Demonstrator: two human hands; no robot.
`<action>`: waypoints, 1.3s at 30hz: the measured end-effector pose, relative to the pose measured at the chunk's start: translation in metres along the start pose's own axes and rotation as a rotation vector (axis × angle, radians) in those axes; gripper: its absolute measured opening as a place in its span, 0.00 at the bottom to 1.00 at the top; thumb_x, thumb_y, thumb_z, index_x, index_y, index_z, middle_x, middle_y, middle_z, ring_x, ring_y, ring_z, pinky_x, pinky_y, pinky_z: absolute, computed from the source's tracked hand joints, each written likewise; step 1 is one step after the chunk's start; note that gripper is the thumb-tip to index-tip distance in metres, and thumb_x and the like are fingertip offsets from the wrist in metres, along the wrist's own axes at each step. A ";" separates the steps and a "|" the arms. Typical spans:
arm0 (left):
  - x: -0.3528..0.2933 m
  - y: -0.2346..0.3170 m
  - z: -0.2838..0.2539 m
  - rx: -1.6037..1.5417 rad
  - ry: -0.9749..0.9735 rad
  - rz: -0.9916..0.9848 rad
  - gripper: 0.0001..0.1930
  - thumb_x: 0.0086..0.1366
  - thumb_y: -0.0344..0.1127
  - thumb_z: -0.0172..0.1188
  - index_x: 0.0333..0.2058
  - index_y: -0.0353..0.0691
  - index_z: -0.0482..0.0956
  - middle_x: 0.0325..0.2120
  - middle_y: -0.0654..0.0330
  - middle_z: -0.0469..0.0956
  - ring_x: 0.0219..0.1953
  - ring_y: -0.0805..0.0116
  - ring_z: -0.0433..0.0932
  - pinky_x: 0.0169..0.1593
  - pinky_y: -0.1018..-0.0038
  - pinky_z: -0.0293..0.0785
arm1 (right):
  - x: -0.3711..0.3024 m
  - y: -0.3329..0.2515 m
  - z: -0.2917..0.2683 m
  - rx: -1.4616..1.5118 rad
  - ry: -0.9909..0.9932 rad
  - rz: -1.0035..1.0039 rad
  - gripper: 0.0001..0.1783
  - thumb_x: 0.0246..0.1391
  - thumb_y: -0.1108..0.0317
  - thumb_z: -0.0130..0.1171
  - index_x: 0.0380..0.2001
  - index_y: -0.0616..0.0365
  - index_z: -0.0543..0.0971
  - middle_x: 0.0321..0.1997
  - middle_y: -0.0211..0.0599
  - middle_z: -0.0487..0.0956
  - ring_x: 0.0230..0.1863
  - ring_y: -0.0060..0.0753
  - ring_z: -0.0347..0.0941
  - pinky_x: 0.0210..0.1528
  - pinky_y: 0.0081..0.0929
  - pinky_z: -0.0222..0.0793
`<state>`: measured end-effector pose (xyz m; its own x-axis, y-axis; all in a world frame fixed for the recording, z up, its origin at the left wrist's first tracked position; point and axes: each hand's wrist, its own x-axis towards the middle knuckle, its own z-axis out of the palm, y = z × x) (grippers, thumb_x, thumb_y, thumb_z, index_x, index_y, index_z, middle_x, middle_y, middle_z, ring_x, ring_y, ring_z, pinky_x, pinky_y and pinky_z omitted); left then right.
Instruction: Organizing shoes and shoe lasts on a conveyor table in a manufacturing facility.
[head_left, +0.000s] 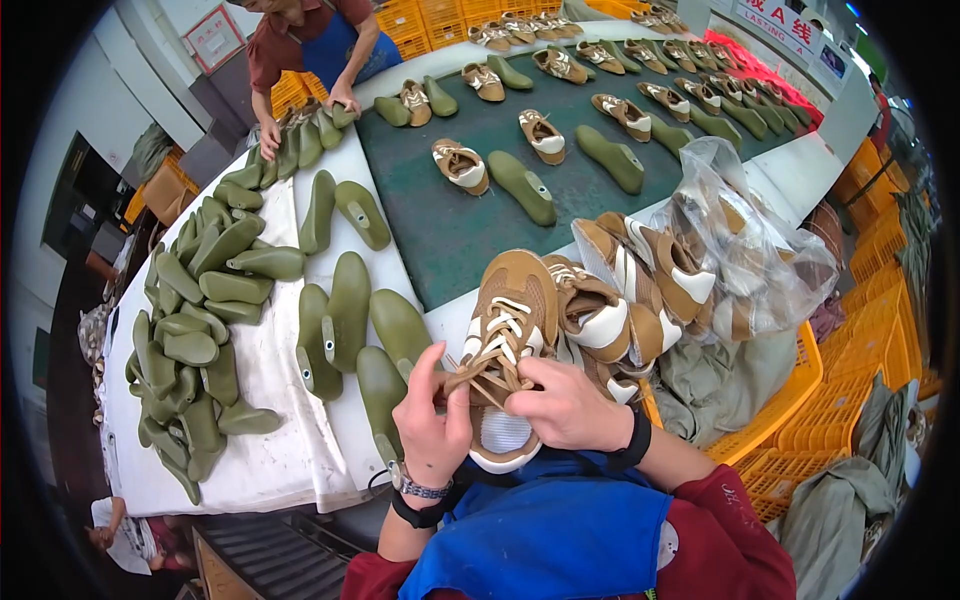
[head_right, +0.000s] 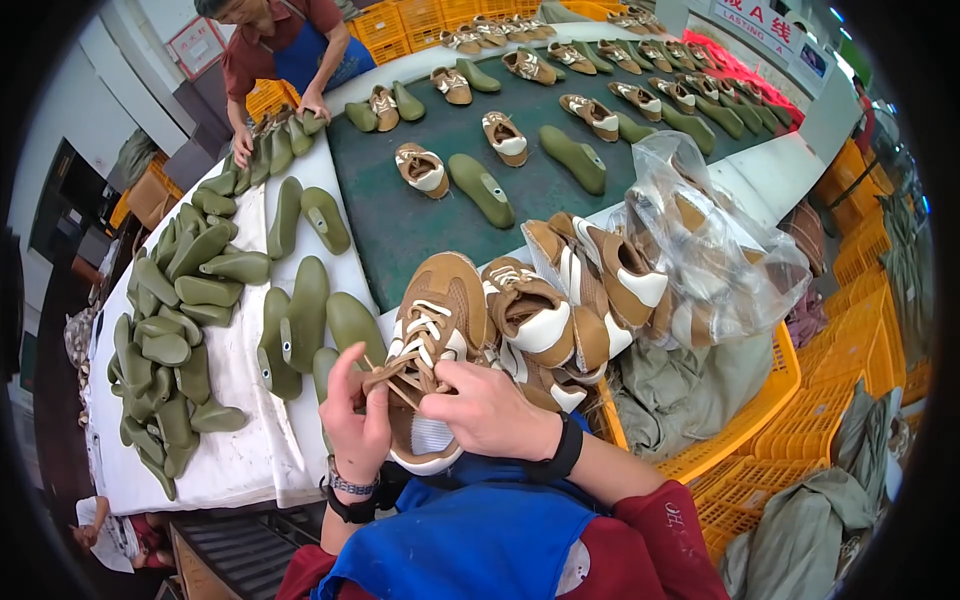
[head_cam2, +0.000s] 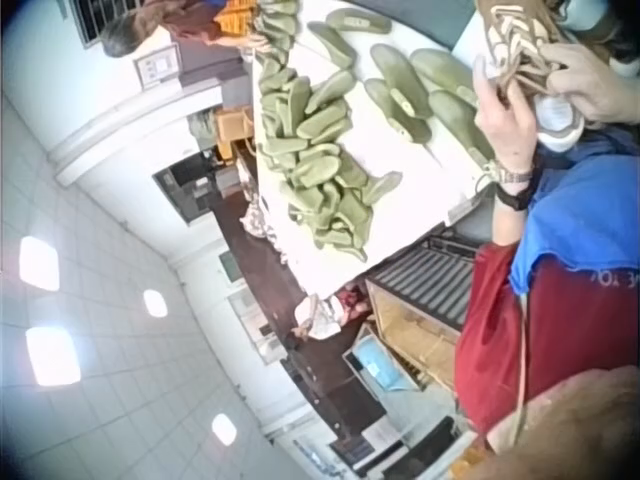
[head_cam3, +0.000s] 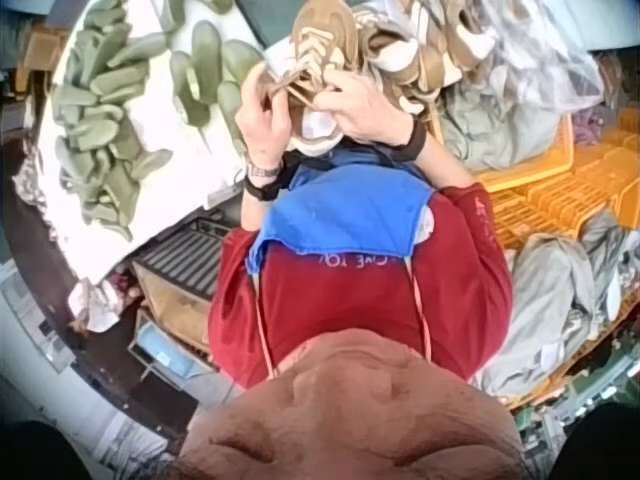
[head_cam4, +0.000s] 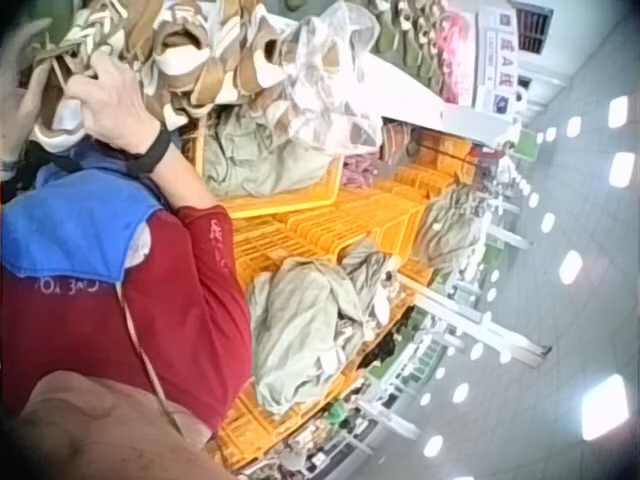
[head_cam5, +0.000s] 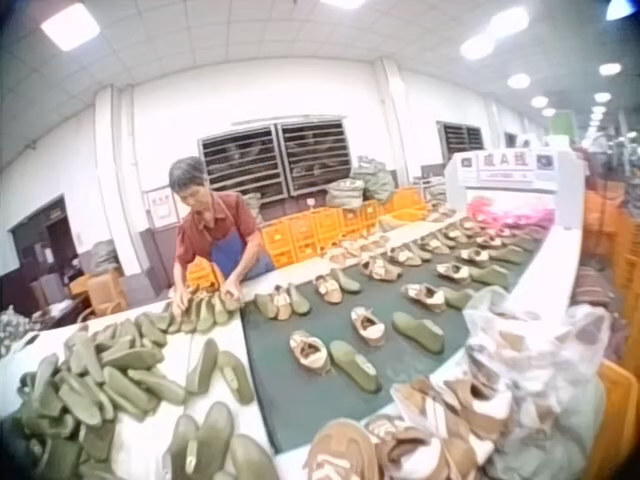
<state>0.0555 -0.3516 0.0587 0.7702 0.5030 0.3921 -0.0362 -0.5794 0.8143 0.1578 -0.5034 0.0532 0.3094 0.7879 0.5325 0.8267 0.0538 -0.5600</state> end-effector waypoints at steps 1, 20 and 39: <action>0.001 -0.002 0.000 0.034 -0.020 0.122 0.14 0.56 0.22 0.54 0.43 0.33 0.73 0.25 0.51 0.76 0.24 0.57 0.77 0.28 0.71 0.73 | -0.006 0.003 0.005 0.009 0.038 0.032 0.15 0.42 0.77 0.56 0.37 0.50 0.77 0.29 0.38 0.68 0.28 0.42 0.70 0.27 0.33 0.67; -0.003 0.005 -0.007 0.162 -0.386 0.537 0.13 0.43 0.24 0.57 0.31 0.44 0.77 0.22 0.58 0.71 0.20 0.60 0.73 0.22 0.69 0.69 | -0.012 0.014 -0.003 0.778 0.696 0.500 0.28 0.37 0.88 0.52 0.44 0.56 0.61 0.47 0.37 0.64 0.29 0.18 0.70 0.27 0.11 0.66; -0.012 0.004 -0.004 0.118 -0.450 0.310 0.39 0.48 0.46 0.71 0.56 0.39 0.65 0.56 0.42 0.57 0.50 0.48 0.70 0.50 0.64 0.71 | 0.001 0.019 0.003 0.074 0.586 0.296 0.18 0.35 0.84 0.56 0.35 0.60 0.73 0.35 0.36 0.70 0.23 0.24 0.67 0.25 0.20 0.66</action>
<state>0.0436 -0.3574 0.0588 0.9317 -0.0111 0.3630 -0.2528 -0.7375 0.6262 0.1727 -0.5002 0.0409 0.7402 0.3129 0.5951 0.6396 -0.0546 -0.7668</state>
